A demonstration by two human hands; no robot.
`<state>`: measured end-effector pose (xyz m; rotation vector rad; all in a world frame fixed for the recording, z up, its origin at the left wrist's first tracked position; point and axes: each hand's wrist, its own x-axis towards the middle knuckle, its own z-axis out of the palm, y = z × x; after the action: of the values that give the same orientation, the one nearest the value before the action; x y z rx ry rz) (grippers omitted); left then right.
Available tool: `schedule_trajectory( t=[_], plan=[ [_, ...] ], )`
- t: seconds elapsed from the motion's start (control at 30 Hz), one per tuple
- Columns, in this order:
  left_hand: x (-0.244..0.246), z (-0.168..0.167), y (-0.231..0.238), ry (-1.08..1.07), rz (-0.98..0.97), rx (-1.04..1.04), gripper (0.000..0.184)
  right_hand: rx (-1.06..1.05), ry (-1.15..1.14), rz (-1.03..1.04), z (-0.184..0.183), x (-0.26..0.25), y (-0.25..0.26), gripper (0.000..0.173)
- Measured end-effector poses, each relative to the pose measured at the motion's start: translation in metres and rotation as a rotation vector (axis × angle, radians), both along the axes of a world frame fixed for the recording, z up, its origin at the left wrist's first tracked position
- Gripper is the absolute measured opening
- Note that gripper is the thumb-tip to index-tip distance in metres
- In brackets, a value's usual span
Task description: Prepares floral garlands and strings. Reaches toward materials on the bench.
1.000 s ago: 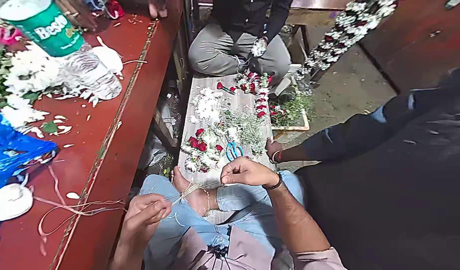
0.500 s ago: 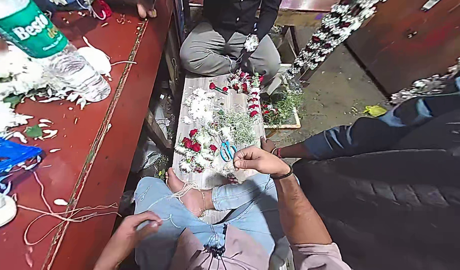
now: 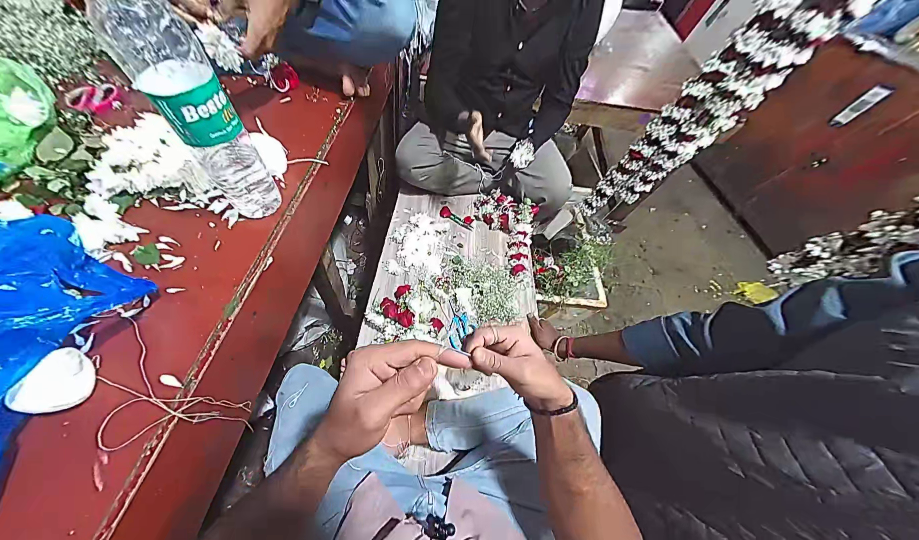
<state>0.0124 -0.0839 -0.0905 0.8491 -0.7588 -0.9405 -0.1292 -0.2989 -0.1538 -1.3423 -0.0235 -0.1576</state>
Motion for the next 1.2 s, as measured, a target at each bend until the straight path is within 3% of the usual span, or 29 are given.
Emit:
schedule_trajectory(
  t=[0.17,0.33,0.4,0.5,0.6,0.73,0.83,0.93,1.07,1.2],
  plan=[
    [0.001,0.020,0.010,-0.058,0.049,-0.069,0.028,0.157,0.005,0.022,-0.044,-0.014,0.017,0.016],
    [0.003,0.015,0.005,-0.075,-0.082,0.014,0.026,0.142,-0.055,0.160,-0.036,-0.020,0.027,0.023],
    [0.004,0.008,-0.001,-0.005,-0.117,0.081,0.026,0.170,-0.095,0.149,-0.015,-0.015,0.033,0.030],
    [0.003,-0.011,-0.003,0.216,-0.049,0.177,0.030,0.166,-0.088,-0.102,0.007,-0.012,0.051,0.021],
    [0.008,-0.035,-0.006,0.406,0.055,0.159,0.032,0.157,-0.195,-0.215,0.006,-0.002,0.052,0.023],
    [0.000,-0.063,-0.011,0.477,0.194,0.264,0.035,0.330,-0.305,-0.269,0.003,0.007,0.063,0.027],
    [-0.007,-0.066,-0.006,0.622,0.230,0.246,0.042,0.550,-0.317,-0.276,0.001,0.007,0.073,0.030],
    [-0.009,-0.057,-0.004,0.706,0.195,0.149,0.049,0.561,-0.196,-0.269,-0.006,0.001,0.071,0.028],
    [-0.009,-0.055,0.002,0.533,0.117,0.094,0.041,0.449,-0.101,-0.166,-0.015,-0.009,0.068,0.028],
    [-0.017,-0.050,0.009,0.376,0.011,0.127,0.039,0.446,-0.233,0.013,-0.014,-0.014,0.069,0.025]
  ],
)
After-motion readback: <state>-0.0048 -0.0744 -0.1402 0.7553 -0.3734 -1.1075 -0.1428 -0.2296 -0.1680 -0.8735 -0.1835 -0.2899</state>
